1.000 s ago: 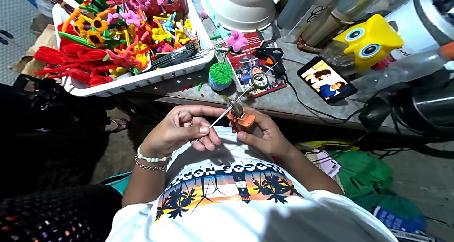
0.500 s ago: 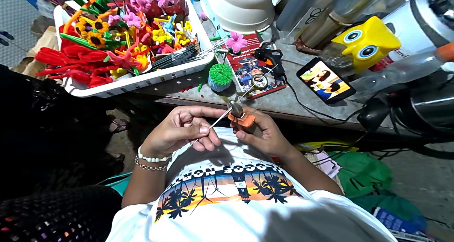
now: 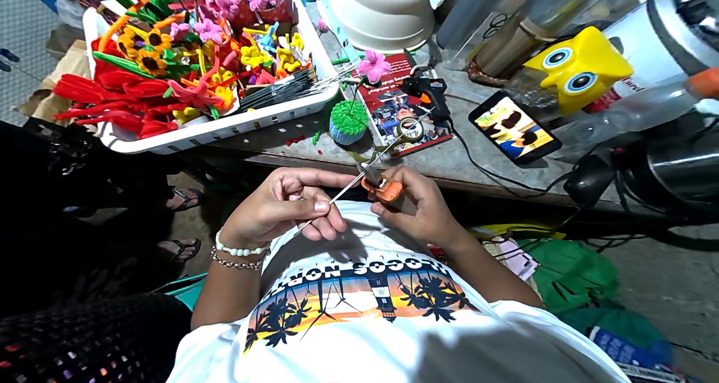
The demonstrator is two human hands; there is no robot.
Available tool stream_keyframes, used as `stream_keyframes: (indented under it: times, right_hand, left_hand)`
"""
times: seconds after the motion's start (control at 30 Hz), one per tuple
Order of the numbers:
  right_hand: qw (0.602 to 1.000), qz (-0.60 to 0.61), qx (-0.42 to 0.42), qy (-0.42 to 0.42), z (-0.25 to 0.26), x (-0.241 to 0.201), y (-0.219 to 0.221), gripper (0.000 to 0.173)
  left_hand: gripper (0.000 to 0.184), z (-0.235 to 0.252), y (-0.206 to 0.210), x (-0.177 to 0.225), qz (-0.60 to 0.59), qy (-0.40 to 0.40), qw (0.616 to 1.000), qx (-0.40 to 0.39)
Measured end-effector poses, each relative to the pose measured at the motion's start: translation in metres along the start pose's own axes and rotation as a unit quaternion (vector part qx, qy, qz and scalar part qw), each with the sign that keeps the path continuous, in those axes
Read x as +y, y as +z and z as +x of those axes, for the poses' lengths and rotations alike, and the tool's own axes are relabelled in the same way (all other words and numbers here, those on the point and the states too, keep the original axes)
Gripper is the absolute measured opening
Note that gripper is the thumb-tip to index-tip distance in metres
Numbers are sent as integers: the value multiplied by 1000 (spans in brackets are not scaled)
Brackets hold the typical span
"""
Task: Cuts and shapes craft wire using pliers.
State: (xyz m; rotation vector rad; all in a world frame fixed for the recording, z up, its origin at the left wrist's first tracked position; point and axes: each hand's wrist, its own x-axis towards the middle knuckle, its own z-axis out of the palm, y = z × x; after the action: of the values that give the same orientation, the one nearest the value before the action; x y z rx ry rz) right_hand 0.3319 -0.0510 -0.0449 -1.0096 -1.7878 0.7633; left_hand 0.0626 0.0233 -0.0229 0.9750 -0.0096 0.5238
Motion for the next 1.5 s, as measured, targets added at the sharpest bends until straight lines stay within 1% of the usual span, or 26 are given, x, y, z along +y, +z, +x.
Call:
stream_keyframes:
  times: [0.1, 0.13, 0.2, 0.37, 0.47, 0.53, 0.6, 0.7, 0.8, 0.9, 1.1, 1.27, 1.5]
  right_hand:
    - [1000, 17, -1, 25, 1, -2, -1, 42]
    - [1000, 6, -7, 24, 1, -2, -1, 44]
    - [999, -30, -26, 17, 2, -1, -3, 36]
    - [992, -39, -113, 30, 11, -1, -10, 32]
    - [990, -47, -126, 42, 19, -4, -11, 31]
    - [992, -23, -108, 59, 25, -3, -9, 30]
    - [994, -28, -82, 66, 29, 3, -7, 29]
    - [990, -112, -46, 70, 32, 14, -1, 23]
    - [981, -160, -22, 103, 31, 22, 5, 21]
    - [976, -153, -25, 153, 28, 26, 8, 22]
    - [969, -84, -47, 226, 13, 29, 15, 18]
    - [963, -44, -51, 261, 3, 32, 29, 19]
    - [943, -35, -73, 324, 8, 41, 40, 20]
  left_hand:
    - [39, -1, 0, 1, 6, -2, 1000, 7]
    - [39, -1, 1, 1, 9, -3, 1000, 6]
    - [39, -1, 1, 1, 18, -7, 1000, 2]
    - [38, -2, 5, 1, 63, -12, 998, -3]
    - [38, -3, 7, 2, 103, -5, 995, 12]
    - [39, -7, 6, 5, 156, 6, 987, 43]
    - [39, -9, 6, 8, 242, 20, 966, 86]
    - [38, -9, 4, 7, 370, 25, 918, 138]
    - [38, -6, -2, 1, 441, 12, 882, 166]
    - [36, -2, -3, -2, 458, -7, 872, 173]
    - [35, -2, 1, -2, 475, -58, 864, 157]
    - [33, -7, -4, 2, 474, -96, 865, 131]
    - [32, -9, -20, -2, 493, -116, 851, 141]
